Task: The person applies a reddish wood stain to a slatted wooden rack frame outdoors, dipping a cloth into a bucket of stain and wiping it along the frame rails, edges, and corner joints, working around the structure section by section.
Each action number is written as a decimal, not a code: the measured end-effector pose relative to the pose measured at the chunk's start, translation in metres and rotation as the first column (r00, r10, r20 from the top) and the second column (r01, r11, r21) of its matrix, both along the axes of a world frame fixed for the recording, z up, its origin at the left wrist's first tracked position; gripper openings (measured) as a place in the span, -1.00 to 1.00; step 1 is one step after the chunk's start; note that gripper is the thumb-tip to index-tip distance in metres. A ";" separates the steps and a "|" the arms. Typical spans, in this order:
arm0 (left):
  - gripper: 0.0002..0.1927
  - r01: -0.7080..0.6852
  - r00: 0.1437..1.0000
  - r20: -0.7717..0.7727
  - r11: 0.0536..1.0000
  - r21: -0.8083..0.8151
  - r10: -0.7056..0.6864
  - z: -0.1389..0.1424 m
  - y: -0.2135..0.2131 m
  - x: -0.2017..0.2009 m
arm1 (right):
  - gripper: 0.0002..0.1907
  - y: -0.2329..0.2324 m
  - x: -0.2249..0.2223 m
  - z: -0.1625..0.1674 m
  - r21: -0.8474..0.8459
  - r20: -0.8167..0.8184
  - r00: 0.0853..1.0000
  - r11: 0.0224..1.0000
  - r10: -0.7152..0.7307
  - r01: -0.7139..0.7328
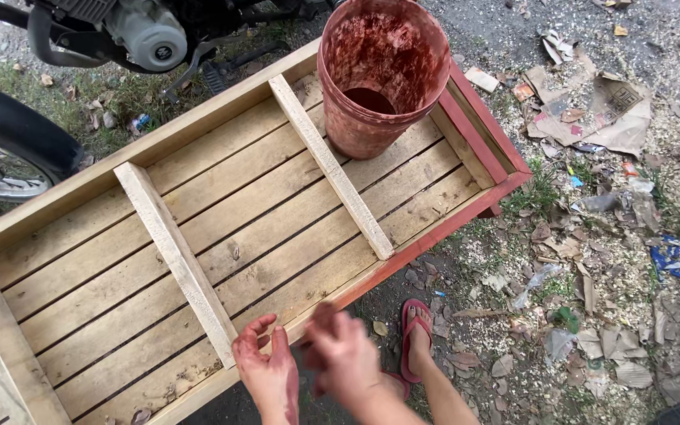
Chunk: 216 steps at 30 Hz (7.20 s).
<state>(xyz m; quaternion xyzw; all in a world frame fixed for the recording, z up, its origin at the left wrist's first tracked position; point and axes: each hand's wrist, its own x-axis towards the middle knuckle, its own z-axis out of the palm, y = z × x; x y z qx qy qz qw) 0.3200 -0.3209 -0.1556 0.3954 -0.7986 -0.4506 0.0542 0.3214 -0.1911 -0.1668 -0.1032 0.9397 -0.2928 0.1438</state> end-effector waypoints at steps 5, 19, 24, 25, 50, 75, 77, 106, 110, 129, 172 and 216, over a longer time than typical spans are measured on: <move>-0.82 -0.033 0.996 -0.087 0.999 -0.016 0.031 0.022 -0.019 -0.008 | -0.24 -0.068 0.007 -0.005 -0.095 0.073 0.966 0.966 0.249 -0.241; -0.79 -0.045 0.993 -0.116 0.995 -0.086 0.035 -0.008 0.014 0.013 | -0.41 0.100 -0.076 -0.013 0.063 -0.386 0.913 0.984 -0.132 0.169; -0.84 -0.113 0.989 -0.094 0.994 -0.012 0.111 -0.009 0.027 0.000 | -0.34 0.009 -0.028 -0.020 -0.074 -0.173 0.980 0.990 0.103 -0.117; -0.85 -0.144 0.986 -0.078 0.989 0.025 0.146 -0.007 0.028 -0.006 | -0.38 0.001 -0.027 -0.020 -0.086 -0.153 0.975 0.980 0.163 -0.177; -0.84 0.242 0.950 -0.215 0.969 0.055 -0.225 -0.017 0.213 -0.113 | -0.44 0.224 -0.137 -0.011 -0.028 -0.339 0.930 0.990 -0.139 0.137; -0.66 0.143 0.965 -0.252 0.945 0.293 -0.068 0.036 0.181 -0.186 | -0.42 0.213 -0.183 0.031 -0.034 0.167 0.886 0.896 -0.432 0.443; -0.64 0.117 0.971 -0.235 0.938 0.326 -0.039 0.047 0.163 -0.199 | -0.32 0.221 -0.204 0.039 -0.139 0.146 0.860 0.851 -0.489 0.507; -0.42 0.220 0.953 -0.287 0.864 0.452 -0.092 0.143 0.126 -0.284 | -0.29 0.109 -0.407 0.177 0.095 0.205 0.979 0.995 -0.012 -0.007; -0.48 0.153 0.978 -0.206 0.731 0.665 -0.018 0.131 0.123 -0.275 | -0.30 0.085 -0.413 0.152 0.242 0.211 0.977 0.970 -0.044 -0.009; -0.50 0.153 0.963 -0.268 0.743 0.652 0.038 0.107 0.165 -0.319 | -0.27 0.172 -0.443 0.177 -0.310 0.738 0.598 0.631 -0.312 0.712; -0.66 0.487 0.806 -0.418 0.871 0.067 -0.419 -0.015 -0.059 -0.438 | -0.36 -0.017 -0.502 0.016 -0.410 0.140 0.774 0.676 -0.617 0.612; -0.70 0.288 0.942 -0.242 0.928 0.236 -0.231 -0.034 -0.110 -0.396 | -0.65 -0.032 -0.519 -0.031 0.121 -0.550 0.728 0.823 -0.410 0.555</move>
